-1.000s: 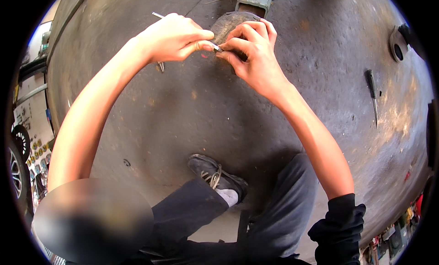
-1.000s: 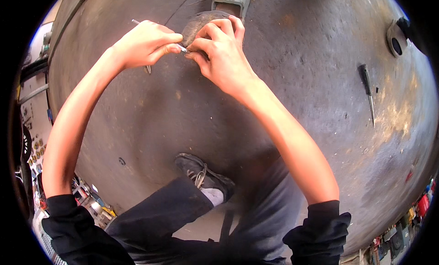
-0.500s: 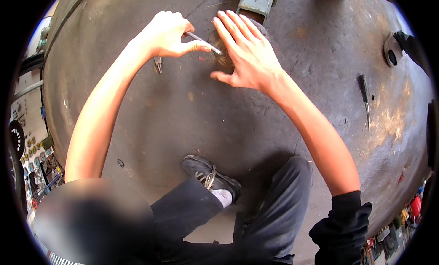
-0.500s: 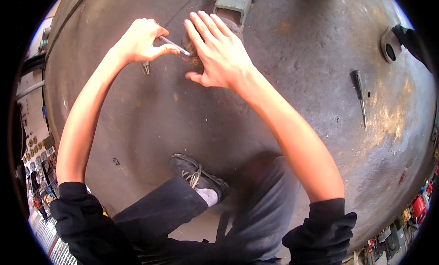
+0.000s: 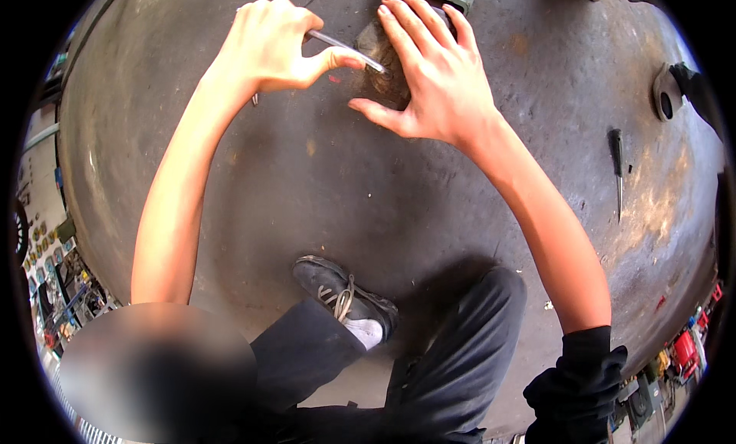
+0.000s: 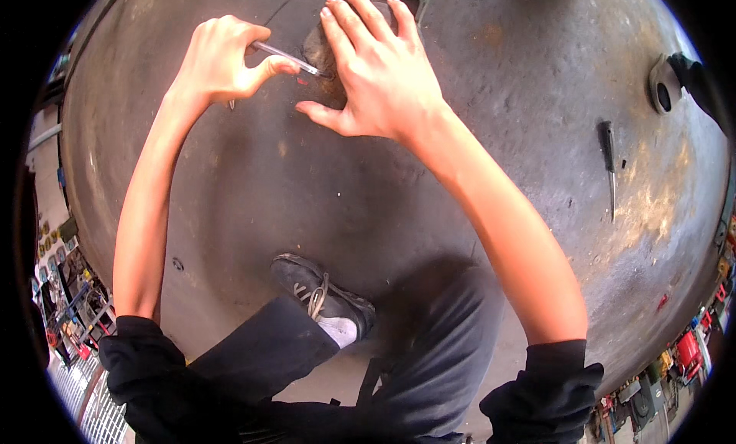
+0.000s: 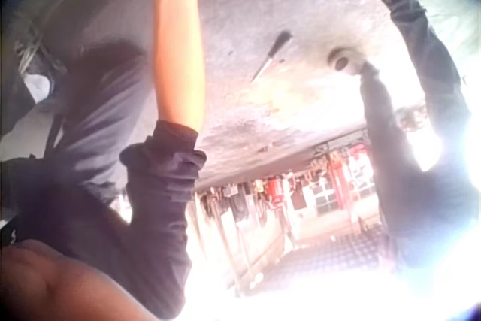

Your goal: The person retrieves a metal rod from a tool cart, then uses it to repeatedly scrape and pry at a small, dirty metal part clamped in a vise. The person rotates the part and continues scraping different areas with the rod.

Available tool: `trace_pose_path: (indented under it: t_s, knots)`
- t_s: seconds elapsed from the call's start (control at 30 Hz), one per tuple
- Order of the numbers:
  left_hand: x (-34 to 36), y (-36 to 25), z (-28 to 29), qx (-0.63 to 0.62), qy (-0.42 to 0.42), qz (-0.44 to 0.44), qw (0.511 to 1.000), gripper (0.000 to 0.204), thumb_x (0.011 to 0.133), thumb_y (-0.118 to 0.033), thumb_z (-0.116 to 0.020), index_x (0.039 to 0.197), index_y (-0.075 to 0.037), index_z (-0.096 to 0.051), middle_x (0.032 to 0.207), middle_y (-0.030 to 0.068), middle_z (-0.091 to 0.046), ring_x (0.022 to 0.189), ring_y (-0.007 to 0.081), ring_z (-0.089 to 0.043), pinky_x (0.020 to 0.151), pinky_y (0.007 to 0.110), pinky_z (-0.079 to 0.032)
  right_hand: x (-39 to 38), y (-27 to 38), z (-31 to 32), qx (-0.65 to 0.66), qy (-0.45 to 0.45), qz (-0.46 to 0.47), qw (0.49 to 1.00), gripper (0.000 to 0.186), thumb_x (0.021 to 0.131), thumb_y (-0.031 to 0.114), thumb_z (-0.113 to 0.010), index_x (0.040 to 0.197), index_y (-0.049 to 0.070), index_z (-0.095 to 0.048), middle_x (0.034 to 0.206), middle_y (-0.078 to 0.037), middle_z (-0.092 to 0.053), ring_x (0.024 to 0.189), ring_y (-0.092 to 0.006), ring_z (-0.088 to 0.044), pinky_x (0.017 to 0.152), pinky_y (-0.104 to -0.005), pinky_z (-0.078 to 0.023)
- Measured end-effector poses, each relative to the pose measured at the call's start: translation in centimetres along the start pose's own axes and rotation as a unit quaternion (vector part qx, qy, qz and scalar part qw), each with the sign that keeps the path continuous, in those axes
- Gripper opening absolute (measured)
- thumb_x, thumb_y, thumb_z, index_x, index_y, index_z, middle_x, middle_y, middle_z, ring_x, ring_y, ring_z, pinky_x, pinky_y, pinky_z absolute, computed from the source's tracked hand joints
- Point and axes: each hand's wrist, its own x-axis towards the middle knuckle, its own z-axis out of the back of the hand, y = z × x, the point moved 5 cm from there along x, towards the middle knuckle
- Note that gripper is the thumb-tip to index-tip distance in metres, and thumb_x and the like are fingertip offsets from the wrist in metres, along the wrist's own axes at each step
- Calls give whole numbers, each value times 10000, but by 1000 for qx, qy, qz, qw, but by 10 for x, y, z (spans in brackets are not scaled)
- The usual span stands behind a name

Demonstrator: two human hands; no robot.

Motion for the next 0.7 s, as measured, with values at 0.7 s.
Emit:
trace_pose_path:
  t_s: [0.7]
  knots:
    - [9, 25, 4, -68, 10, -151, 986, 547, 861, -427, -651, 593, -16, -408, 520, 106, -346, 501, 309, -378, 487, 396, -301, -38, 0, -32, 496, -466, -455, 574, 359, 940, 136, -647, 1254, -33, -605, 1198, -122, -647, 1096, -175, -589, 988, -326, -451]
